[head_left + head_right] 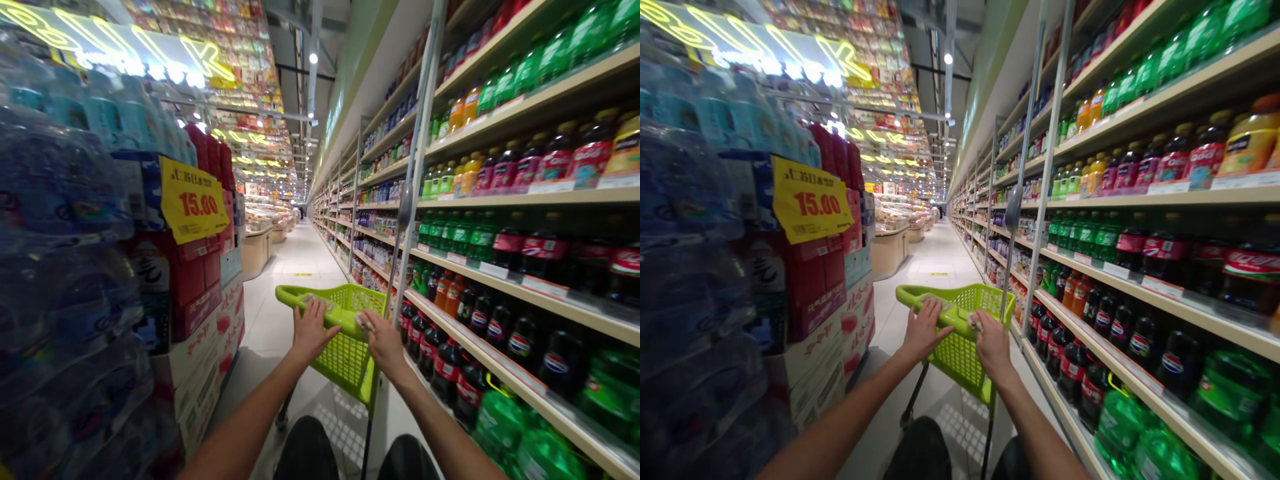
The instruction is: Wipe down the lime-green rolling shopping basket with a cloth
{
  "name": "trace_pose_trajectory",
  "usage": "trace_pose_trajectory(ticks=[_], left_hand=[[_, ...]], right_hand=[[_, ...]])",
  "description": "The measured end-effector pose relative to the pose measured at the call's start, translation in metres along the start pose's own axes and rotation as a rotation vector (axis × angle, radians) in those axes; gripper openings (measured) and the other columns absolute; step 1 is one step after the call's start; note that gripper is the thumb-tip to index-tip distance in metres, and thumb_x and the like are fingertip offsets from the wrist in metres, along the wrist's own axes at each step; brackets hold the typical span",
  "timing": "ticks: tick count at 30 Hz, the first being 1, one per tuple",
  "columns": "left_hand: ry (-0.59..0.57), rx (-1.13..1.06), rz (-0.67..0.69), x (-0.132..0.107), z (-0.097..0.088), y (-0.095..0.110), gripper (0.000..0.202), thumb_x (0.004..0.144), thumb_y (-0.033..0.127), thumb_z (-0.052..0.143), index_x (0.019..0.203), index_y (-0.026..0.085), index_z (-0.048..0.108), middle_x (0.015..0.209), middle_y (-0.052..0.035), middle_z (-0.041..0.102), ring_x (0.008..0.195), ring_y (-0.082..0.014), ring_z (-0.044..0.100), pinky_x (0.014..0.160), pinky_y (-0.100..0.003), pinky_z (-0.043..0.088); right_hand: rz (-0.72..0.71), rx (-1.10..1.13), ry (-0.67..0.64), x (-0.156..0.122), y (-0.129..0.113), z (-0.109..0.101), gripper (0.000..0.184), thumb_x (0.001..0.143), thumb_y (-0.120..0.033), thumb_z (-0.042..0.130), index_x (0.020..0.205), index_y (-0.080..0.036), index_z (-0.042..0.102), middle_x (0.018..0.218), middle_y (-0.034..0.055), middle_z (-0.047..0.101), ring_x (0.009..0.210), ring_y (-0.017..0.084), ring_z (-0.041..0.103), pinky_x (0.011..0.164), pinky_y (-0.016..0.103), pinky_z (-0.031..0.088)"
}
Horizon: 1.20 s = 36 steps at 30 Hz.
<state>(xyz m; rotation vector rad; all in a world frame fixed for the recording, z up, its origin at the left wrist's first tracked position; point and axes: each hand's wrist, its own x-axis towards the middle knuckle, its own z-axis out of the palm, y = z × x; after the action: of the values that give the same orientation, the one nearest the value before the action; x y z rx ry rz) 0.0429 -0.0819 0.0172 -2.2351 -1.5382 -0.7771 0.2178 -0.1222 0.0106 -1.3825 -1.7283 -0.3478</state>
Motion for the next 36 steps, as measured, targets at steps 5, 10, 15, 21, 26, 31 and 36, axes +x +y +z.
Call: trace_pose_trajectory(ticks=[5, 10, 15, 21, 26, 31, 36], left_hand=[[0.019, -0.025, 0.03, -0.007, -0.007, 0.014, 0.048, 0.081, 0.045, 0.041, 0.12, 0.018, 0.044, 0.13, -0.0108, 0.045, 0.122, -0.0264, 0.036, 0.099, -0.053, 0.022], [0.037, -0.093, 0.111, -0.014, -0.014, 0.017, 0.039, 0.082, 0.035, 0.043, 0.118, 0.022, 0.047, 0.127, -0.0059, 0.048, 0.119, -0.0235, 0.04, 0.101, -0.053, 0.02], [0.027, -0.247, 0.029, -0.006, -0.028, 0.037, 0.03, 0.085, 0.027, 0.036, 0.108, 0.023, 0.053, 0.115, -0.0036, 0.058, 0.113, -0.0214, 0.046, 0.102, -0.053, 0.016], [-0.094, -0.525, 0.079, 0.012, -0.044, 0.08, 0.038, 0.086, 0.037, 0.028, 0.117, 0.023, 0.046, 0.119, -0.004, 0.055, 0.109, -0.0184, 0.048, 0.102, -0.049, 0.02], [-0.192, -0.484, 0.143, 0.011, -0.035, 0.097, 0.038, 0.083, 0.048, 0.031, 0.101, 0.024, 0.055, 0.112, -0.0038, 0.056, 0.108, -0.0218, 0.047, 0.097, -0.053, 0.025], [-0.091, -0.295, 0.208, 0.004, -0.025, 0.089, 0.024, 0.076, 0.033, 0.048, 0.097, 0.023, 0.054, 0.109, -0.0033, 0.056, 0.106, -0.021, 0.047, 0.1, -0.052, 0.02], [-0.011, -0.205, 0.053, 0.001, -0.032, 0.037, 0.018, 0.075, 0.023, 0.045, 0.089, 0.02, 0.055, 0.095, -0.0021, 0.062, 0.092, -0.0182, 0.054, 0.101, -0.051, 0.018]], right_hand=[[-0.086, -0.122, -0.02, 0.004, -0.016, 0.004, 0.039, 0.073, -0.006, 0.038, 0.102, -0.02, 0.059, 0.106, 0.0077, 0.063, 0.101, 0.023, 0.056, 0.088, 0.039, 0.04], [0.016, -0.173, 0.051, 0.001, 0.022, -0.018, 0.039, 0.072, -0.006, 0.037, 0.101, -0.02, 0.059, 0.104, 0.0083, 0.063, 0.096, 0.023, 0.058, 0.084, 0.038, 0.041], [-0.017, 0.008, 0.124, 0.006, 0.001, 0.008, 0.04, 0.071, -0.006, 0.038, 0.104, -0.017, 0.058, 0.103, 0.0106, 0.063, 0.097, 0.023, 0.057, 0.088, 0.038, 0.041], [0.041, 0.439, 0.093, 0.011, 0.003, 0.012, 0.066, 0.068, -0.017, 0.049, 0.131, -0.013, 0.03, 0.117, 0.0122, 0.054, 0.111, 0.022, 0.048, 0.094, 0.037, 0.039], [0.036, 0.432, -0.029, 0.002, 0.031, -0.013, 0.075, 0.063, -0.025, 0.054, 0.132, -0.014, 0.027, 0.122, 0.0125, 0.048, 0.115, 0.024, 0.044, 0.1, 0.042, 0.032], [0.086, 0.246, -0.041, -0.014, 0.04, -0.024, 0.073, 0.063, -0.019, 0.044, 0.133, -0.015, 0.024, 0.125, 0.0121, 0.046, 0.11, 0.023, 0.05, 0.096, 0.041, 0.036], [0.137, 0.15, 0.006, -0.016, 0.041, -0.033, 0.059, 0.073, -0.02, 0.035, 0.132, -0.014, 0.028, 0.111, 0.0113, 0.058, 0.093, 0.02, 0.06, 0.08, 0.036, 0.047]])
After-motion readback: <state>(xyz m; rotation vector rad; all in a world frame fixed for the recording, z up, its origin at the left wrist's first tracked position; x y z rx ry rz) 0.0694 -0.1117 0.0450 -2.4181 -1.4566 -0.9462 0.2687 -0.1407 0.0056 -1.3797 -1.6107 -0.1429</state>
